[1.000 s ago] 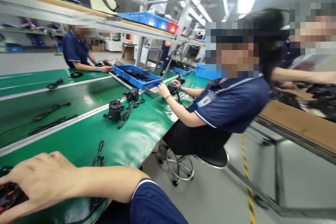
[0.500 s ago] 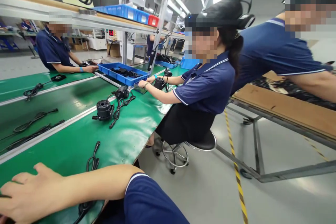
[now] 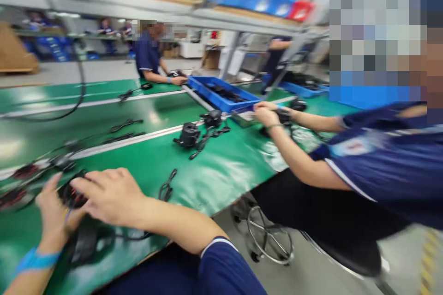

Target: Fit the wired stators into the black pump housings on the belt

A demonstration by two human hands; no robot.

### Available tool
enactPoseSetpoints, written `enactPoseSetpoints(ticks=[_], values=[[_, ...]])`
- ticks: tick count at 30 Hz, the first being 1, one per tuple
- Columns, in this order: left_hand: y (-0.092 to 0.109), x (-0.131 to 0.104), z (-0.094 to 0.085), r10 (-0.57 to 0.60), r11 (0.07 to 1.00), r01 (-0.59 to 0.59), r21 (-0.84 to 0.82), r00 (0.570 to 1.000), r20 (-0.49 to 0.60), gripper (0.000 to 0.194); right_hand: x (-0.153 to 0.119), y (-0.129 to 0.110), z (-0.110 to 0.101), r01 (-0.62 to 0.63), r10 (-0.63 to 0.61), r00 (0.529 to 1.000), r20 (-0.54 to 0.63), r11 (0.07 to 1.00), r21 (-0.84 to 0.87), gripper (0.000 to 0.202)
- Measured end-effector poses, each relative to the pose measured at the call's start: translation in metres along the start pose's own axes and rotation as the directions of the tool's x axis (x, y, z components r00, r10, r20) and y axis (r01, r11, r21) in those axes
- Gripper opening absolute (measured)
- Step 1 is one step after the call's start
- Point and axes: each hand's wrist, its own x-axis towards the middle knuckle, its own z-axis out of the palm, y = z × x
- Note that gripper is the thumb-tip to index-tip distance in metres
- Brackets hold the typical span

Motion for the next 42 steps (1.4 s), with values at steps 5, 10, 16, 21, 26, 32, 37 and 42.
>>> enactPoseSetpoints(ticks=[5,10,16,21,26,32,37,42], values=[[-0.004,-0.031,-0.007,-0.146,0.988,0.148,-0.03,0.879,-0.453,0.103,-0.006,-0.005,-0.002,-0.1,-0.108,0.968,0.227,0.664,0.741,0.041],[-0.003,-0.027,-0.006,-0.077,0.991,0.114,0.073,0.916,-0.394,0.102,-0.034,-0.029,0.04,-0.5,-0.358,0.725,0.588,0.314,0.807,0.045],[0.028,-0.024,-0.04,0.148,0.957,0.049,0.287,0.767,-0.625,0.097,-0.051,-0.055,0.094,-0.824,-0.301,0.561,0.771,-0.115,0.554,0.088],[0.053,-0.021,-0.066,0.256,0.92,0.042,0.391,0.692,-0.676,0.07,-0.049,-0.052,0.086,-0.488,0.109,0.827,0.551,-0.344,0.802,0.066],[0.063,-0.035,-0.061,0.111,0.965,0.074,0.253,0.756,-0.645,0.037,-0.032,-0.037,0.057,-0.14,0.505,0.853,0.136,-0.029,0.99,0.092],[0.071,-0.062,-0.033,-0.112,0.993,0.115,-0.019,0.901,-0.418,0.018,-0.008,-0.006,0.034,-0.115,0.606,0.766,-0.215,0.458,0.881,0.093],[0.061,-0.077,-0.02,-0.176,0.98,0.146,-0.139,0.954,-0.241,0.028,0.001,0.031,0.048,-0.069,0.518,0.759,-0.394,0.666,0.743,0.071],[0.052,-0.086,-0.022,-0.105,0.976,0.067,-0.206,0.978,-0.181,0.042,0.001,0.042,0.056,-0.071,0.45,0.852,-0.269,0.608,0.791,0.064]])
